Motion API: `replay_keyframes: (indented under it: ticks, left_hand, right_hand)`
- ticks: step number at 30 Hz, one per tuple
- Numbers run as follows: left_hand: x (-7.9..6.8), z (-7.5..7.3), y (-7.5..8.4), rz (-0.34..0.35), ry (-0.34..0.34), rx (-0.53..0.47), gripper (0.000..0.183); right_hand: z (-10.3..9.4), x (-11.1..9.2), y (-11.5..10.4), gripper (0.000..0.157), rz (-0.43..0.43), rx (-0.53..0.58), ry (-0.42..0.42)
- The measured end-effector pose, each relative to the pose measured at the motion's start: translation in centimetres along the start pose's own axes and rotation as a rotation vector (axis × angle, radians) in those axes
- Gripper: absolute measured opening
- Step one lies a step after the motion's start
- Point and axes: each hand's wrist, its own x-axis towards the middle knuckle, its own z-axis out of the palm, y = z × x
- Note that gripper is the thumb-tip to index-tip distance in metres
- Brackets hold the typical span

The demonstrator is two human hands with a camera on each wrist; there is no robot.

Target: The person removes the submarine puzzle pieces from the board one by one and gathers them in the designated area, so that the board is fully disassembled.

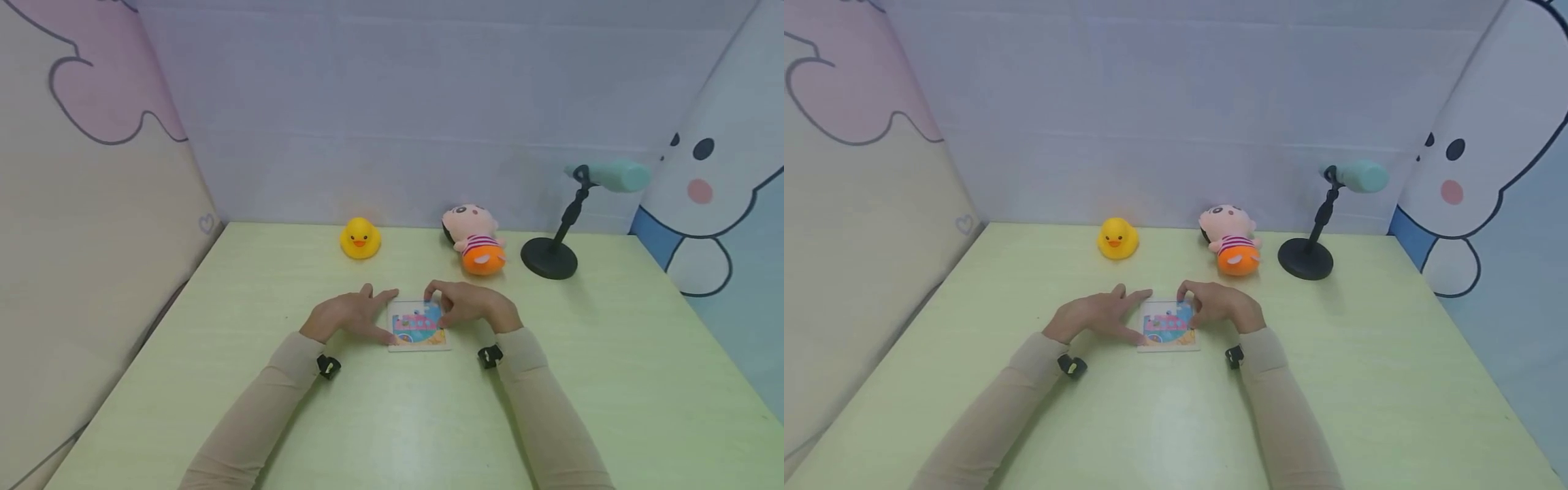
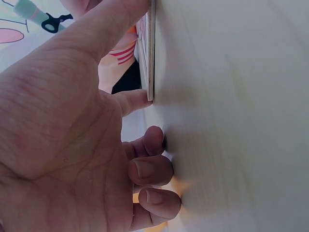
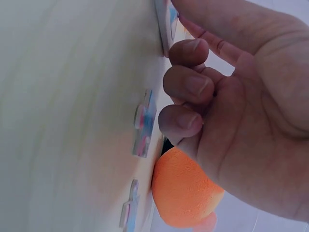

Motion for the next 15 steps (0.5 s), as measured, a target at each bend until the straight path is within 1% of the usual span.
replay_keyframes:
  ticks: [3,6,10,15]
  left_hand:
    - [-0.02,-0.04,0.04,0.0,-0.002,0.003,0.1]
    - [-0.04,0.01,0.06,-0.001,-0.001,0.003,0.1]
    - [0.05,0.16,0.06,0.014,0.001,-0.001,0.1]
    - [0.17,0.1,0.04,0.008,0.004,0.008,0.1]
  right_hand:
    - [0.05,0.0,-0.01,0.047,-0.026,-0.005,0.005]
    - [0.15,-0.05,-0.07,0.048,-0.042,-0.03,0.028]
    - [0.32,-0.12,-0.23,0.048,-0.013,-0.061,0.053]
    - [0.39,-0.06,-0.57,0.047,-0.003,-0.11,0.081]
